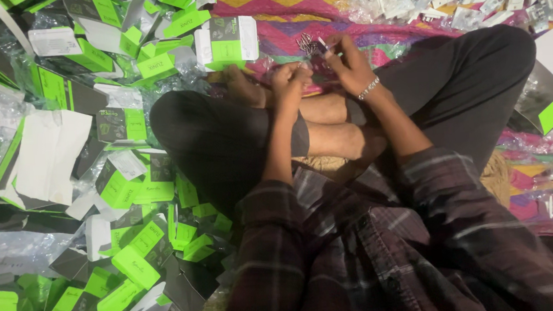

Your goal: The person sits cross-legged on a mat on the floor surrounded by piles of small white plastic parts and green boxes, assembling small switch or socket components by hand. They pick up parts, fit pieces together on their lap, and set completed assemblies aside among the piles.

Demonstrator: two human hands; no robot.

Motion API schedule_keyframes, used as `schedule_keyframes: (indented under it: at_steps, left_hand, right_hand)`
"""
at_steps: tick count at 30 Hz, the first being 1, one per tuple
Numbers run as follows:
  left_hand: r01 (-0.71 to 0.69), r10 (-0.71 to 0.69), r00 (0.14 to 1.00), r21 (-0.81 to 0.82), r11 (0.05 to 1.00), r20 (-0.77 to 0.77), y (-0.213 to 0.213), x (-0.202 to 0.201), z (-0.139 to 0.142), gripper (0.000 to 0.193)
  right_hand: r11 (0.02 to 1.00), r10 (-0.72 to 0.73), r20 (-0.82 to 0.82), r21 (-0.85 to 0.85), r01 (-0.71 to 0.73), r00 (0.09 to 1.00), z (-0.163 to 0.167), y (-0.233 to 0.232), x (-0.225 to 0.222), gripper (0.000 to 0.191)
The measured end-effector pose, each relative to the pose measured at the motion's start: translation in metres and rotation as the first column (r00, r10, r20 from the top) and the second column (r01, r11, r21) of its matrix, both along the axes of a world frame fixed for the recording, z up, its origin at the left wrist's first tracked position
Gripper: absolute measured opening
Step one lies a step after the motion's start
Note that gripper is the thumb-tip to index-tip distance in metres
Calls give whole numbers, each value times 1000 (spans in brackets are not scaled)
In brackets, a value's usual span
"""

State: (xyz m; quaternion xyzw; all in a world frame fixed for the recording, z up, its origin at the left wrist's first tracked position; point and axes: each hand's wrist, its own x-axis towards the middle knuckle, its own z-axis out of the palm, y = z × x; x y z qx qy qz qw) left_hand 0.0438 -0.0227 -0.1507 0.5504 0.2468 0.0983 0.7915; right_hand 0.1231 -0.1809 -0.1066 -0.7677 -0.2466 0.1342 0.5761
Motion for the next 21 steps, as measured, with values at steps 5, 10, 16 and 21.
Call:
schedule_keyframes:
  at_steps: [5,10,16,21]
  left_hand:
    - [-61,51,996,-157,986,-66,8,2,2,18]
    - [-68,59,996,-134,989,-68,7,2,3,18]
    - [-25,25,999,-8,1000,22,-2,0,-3,16]
    - [-39,-7,991,347,937,131,-1,-1,-1,12]
  right_hand:
    - [986,99,256,-154,-61,962,19,1,-12,17]
    - [964,167,194,-240,-118,967,28,4,-15,17]
    - [953,172,128,-272,-132,977,33,7,-14,14]
    - [935,178,39,-319,-157,983,21,6,-10,17]
